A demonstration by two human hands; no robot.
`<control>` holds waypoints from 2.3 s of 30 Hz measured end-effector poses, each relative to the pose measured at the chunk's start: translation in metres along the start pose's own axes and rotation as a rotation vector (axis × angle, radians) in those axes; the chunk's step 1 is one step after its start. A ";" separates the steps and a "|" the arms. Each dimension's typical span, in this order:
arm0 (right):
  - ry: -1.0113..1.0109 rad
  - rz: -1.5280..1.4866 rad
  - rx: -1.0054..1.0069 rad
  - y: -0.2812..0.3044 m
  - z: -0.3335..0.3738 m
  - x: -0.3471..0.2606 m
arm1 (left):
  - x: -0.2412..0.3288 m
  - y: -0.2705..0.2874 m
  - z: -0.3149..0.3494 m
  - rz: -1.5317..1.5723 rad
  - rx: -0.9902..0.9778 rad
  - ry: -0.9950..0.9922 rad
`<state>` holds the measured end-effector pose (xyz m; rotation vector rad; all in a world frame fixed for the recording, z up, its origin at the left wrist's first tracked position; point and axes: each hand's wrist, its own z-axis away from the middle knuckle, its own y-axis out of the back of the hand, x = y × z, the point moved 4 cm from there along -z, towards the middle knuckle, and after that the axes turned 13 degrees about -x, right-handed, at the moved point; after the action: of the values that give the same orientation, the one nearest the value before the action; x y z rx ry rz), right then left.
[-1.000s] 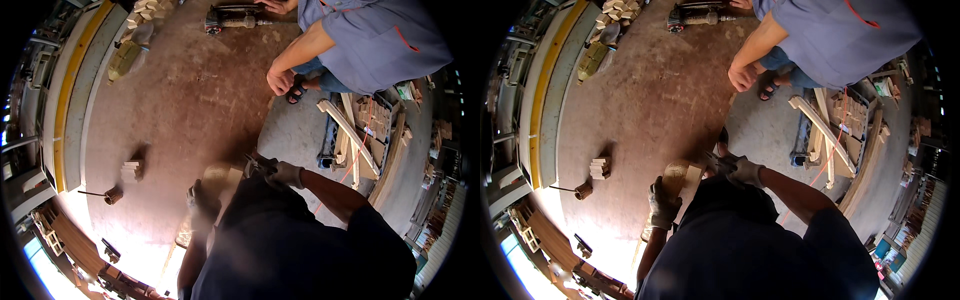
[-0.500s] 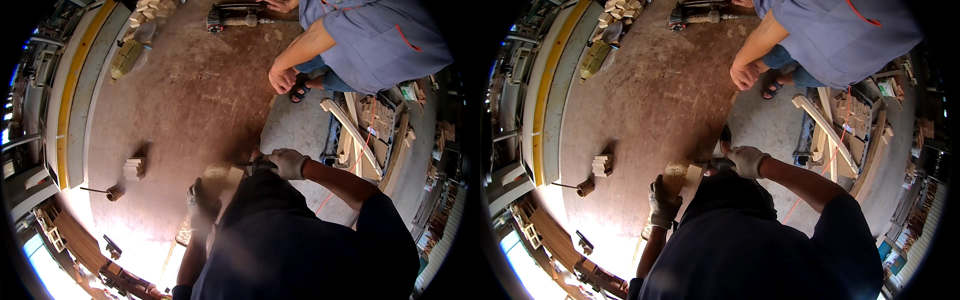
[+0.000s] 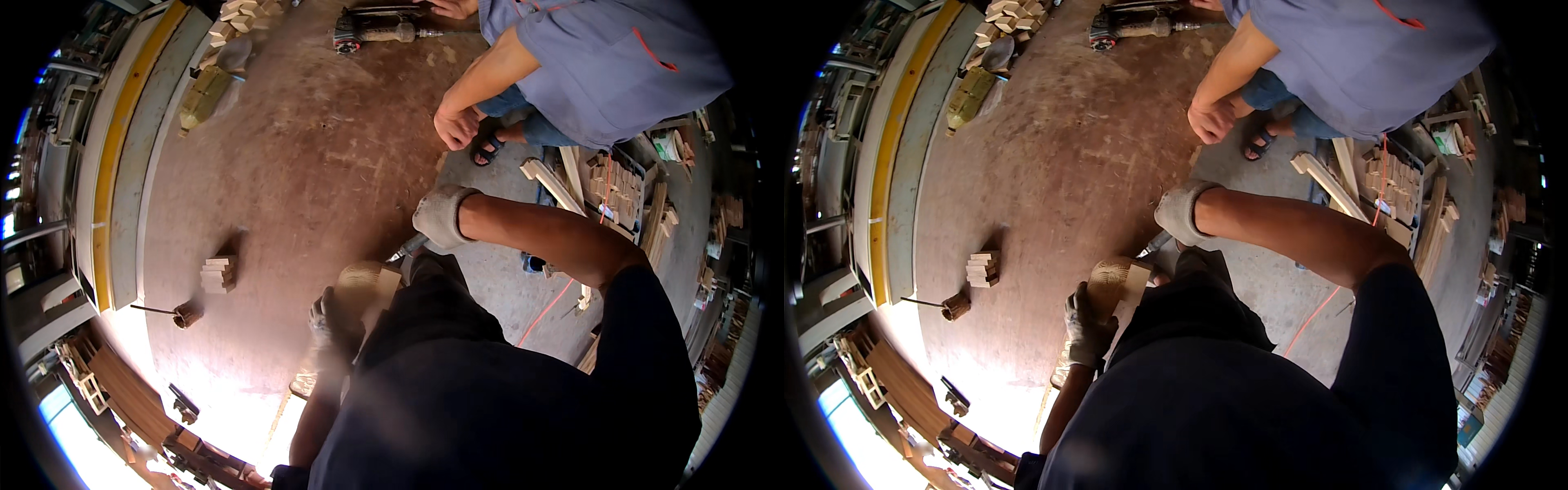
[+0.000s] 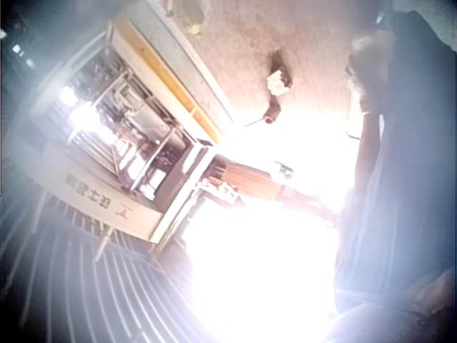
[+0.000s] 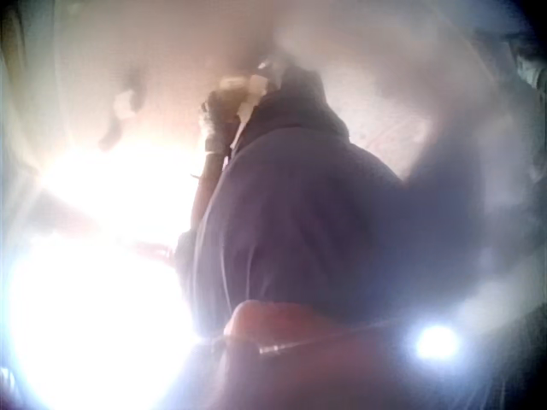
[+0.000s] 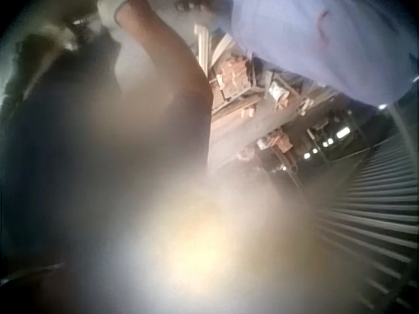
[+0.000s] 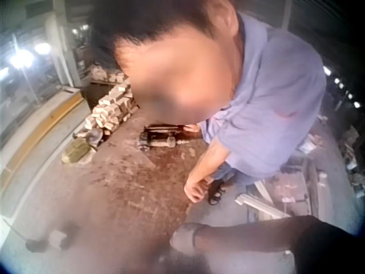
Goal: The person assembles wooden crates by aligning slats and using a hammer to drive nails. They then move to a workbench to use a pneumatic nail gun on a long, carved wooden piece, securing it with nails.
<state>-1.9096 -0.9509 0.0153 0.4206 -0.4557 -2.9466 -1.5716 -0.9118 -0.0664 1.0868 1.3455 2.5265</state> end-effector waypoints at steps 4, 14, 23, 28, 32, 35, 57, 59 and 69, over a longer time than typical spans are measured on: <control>0.144 -0.193 0.029 -0.019 -0.005 0.010 | 0.008 0.021 0.001 0.050 0.008 0.025; 0.116 -0.550 -0.182 -0.043 -0.016 0.015 | 0.001 0.021 0.001 0.045 0.024 -0.009; 0.139 -0.348 -0.050 -0.032 -0.022 0.014 | 0.003 0.021 -0.001 0.021 0.007 0.030; 0.150 -0.238 -0.047 -0.028 -0.022 0.010 | 0.004 0.018 0.000 0.002 0.013 0.040; 0.170 -0.465 -0.119 -0.047 -0.032 0.018 | 0.005 0.018 -0.002 0.017 0.031 0.008; 0.058 -0.725 -0.235 -0.040 0.001 0.003 | 0.006 0.018 0.002 0.036 0.024 0.009; 0.303 -1.610 -0.210 -0.223 -0.053 -0.010 | -0.017 -0.066 0.005 -0.320 0.138 -0.143; 0.547 -1.950 -0.250 -0.258 -0.069 -0.027 | 0.001 -0.054 0.002 -0.291 0.153 -0.124; 0.350 -2.080 0.121 -0.313 -0.094 -0.074 | 0.021 -0.033 0.009 -0.263 0.063 -0.072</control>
<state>-1.8386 -0.6680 -0.1502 2.7707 0.0466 -4.1175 -1.5901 -0.8774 -0.0761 0.9309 1.4512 2.2520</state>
